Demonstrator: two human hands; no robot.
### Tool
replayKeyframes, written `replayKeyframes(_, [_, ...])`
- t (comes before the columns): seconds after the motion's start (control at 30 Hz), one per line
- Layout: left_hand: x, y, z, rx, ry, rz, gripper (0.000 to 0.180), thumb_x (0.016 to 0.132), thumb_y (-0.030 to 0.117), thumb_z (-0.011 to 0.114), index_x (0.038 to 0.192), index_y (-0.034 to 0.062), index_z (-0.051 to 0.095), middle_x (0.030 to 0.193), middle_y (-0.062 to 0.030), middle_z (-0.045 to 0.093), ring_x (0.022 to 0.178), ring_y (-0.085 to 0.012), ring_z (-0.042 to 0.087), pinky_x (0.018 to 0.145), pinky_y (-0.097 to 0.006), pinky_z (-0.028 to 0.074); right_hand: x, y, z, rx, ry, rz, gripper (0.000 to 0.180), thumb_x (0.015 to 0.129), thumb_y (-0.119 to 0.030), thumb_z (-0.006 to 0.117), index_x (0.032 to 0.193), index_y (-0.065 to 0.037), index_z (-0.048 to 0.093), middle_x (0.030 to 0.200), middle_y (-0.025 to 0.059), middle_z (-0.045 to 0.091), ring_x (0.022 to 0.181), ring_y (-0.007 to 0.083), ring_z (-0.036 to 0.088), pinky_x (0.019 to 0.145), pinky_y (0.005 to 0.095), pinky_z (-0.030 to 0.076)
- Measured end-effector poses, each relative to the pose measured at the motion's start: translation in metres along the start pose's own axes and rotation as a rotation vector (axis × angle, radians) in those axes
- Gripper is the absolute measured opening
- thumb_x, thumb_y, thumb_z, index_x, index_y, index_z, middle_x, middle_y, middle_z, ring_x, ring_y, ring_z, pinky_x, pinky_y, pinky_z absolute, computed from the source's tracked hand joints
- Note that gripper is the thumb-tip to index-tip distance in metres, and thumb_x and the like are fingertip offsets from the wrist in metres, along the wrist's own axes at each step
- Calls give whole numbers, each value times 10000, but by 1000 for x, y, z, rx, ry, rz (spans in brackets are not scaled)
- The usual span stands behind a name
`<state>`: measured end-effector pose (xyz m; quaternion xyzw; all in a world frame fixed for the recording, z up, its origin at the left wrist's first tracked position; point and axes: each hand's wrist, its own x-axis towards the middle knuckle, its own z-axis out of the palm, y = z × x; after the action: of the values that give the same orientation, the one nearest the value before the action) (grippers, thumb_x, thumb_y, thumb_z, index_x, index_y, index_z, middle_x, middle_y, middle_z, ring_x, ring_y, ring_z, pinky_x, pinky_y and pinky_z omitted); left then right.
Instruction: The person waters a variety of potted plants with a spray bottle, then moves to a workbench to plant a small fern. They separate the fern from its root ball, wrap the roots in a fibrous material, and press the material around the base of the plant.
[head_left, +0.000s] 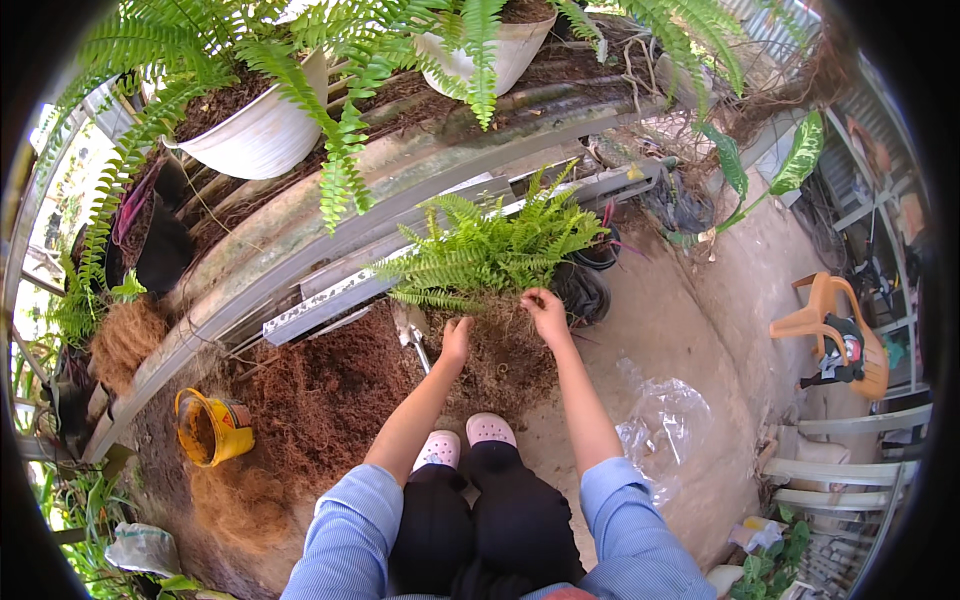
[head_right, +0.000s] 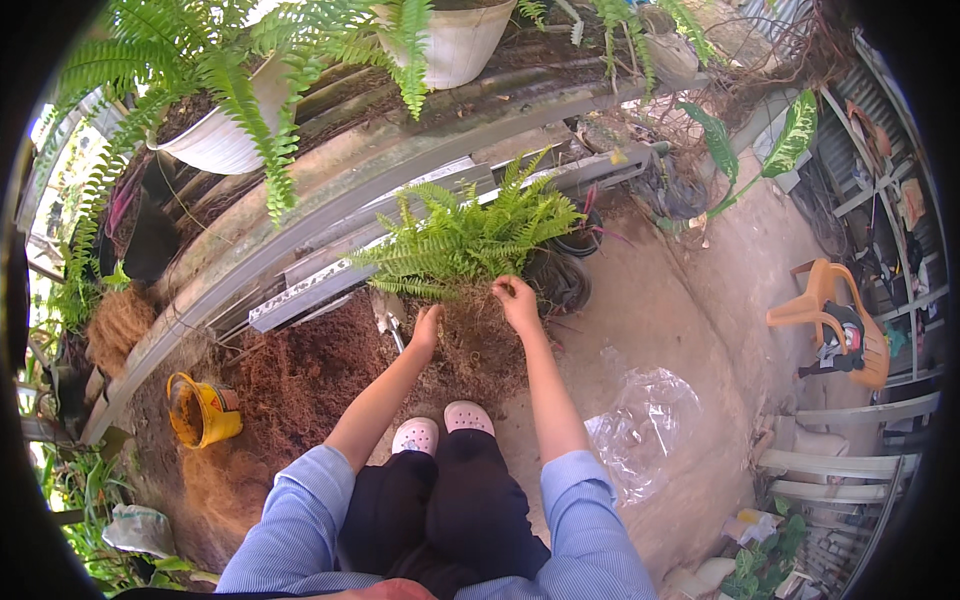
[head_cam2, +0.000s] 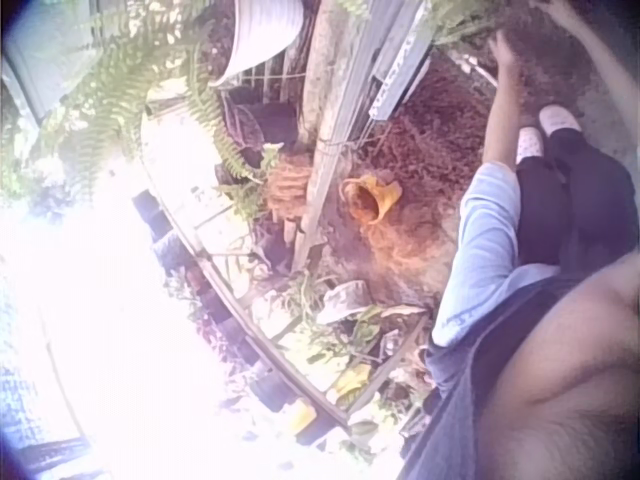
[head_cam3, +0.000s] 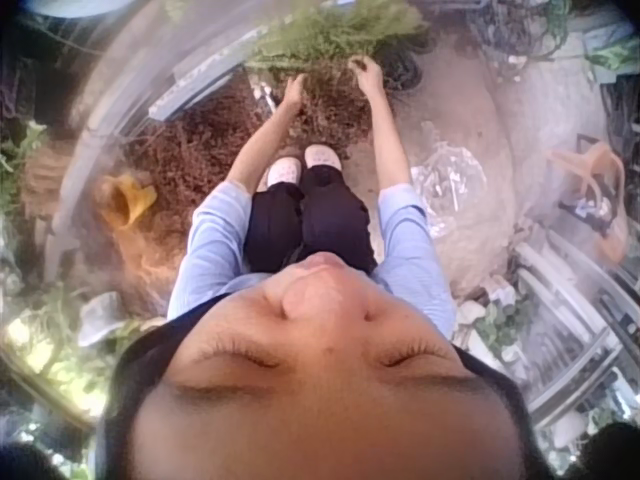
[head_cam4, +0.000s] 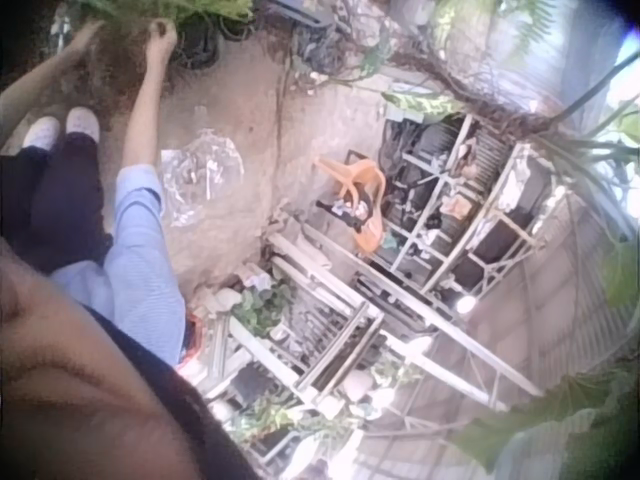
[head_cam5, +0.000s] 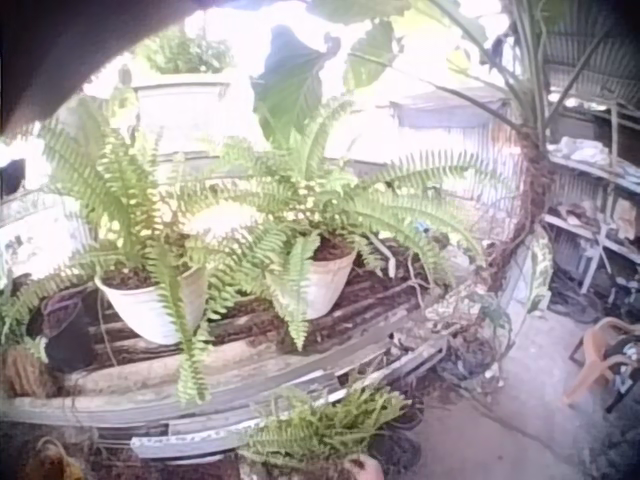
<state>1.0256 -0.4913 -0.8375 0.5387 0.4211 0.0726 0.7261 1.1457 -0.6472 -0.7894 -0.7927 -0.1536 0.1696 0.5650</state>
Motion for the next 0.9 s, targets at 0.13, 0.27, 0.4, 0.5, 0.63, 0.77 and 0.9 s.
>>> replayKeyframes(0.13, [-9, 4, 3, -111, -175, -33, 556, 781, 303, 608, 1191, -17, 414, 1094, -139, 491, 1082, -268, 443, 920, -374, 344, -14, -2, -10, 187, 80, 101, 143, 845, -137, 621, 917, -14, 603, 887, 27, 602, 813, 111, 537, 765, 262, 416])
replayKeyframes(0.27, [-33, 14, 19, 748, 176, 298, 519, 758, 250, 608, 1180, 20, 413, 1247, -168, 355, 1188, -319, 322, 969, -459, 270, -32, 11, -19, 487, 154, -28, 199, 817, -145, 576, 974, -27, 605, 993, 37, 620, 918, 183, 577, 852, 306, 413])
replayKeyframes(0.4, [-55, 34, 17, 905, 156, 707, 501, 731, 192, 586, 1188, 80, 415, 1300, -144, 329, 1226, -341, 286, 985, -474, 238, -37, 5, -20, 1018, 632, 120, 180, 841, -147, 482, 951, -47, 583, 1003, 39, 594, 903, 155, 564, 841, 289, 403])
replayKeyframes(0.5, [-58, 44, 22, 1083, -112, 1050, 586, 721, 154, 560, 1276, 111, 376, 1392, -95, 289, 1292, -312, 261, 993, -471, 238, -27, 50, -25, 562, 749, 157, 150, 819, -114, 535, 945, -45, 580, 954, 51, 589, 883, 165, 561, 804, 277, 425])
replayKeyframes(0.63, [-54, 40, 21, 1375, -369, 991, 636, 757, 202, 542, 1353, 195, 321, 1415, -89, 286, 1326, -301, 230, 1020, -514, 222, -29, 52, -15, -124, 494, 252, 335, 770, -158, 640, 1075, -39, 566, 1018, 114, 565, 955, 248, 546, 847, 346, 430])
replayKeyframes(0.77, [-36, 29, 9, 1723, -321, 798, 663, 776, 312, 565, 1373, 229, 288, 1427, -81, 274, 1318, -293, 253, 1022, -530, 216, -31, 22, 0, -333, 300, 382, 580, 763, -252, 678, 1271, -100, 443, 1132, 138, 519, 1078, 301, 493, 927, 415, 389])
replayKeyframes(0.9, [-34, 37, -1, 1678, -318, 737, 684, 767, 333, 580, 1375, 229, 285, 1429, -71, 274, 1302, -313, 276, 1015, -551, 201, -27, 1, 0, -378, 217, 332, 536, 799, -171, 635, 1293, -119, 434, 1219, 120, 499, 1148, 291, 469, 931, 407, 394])
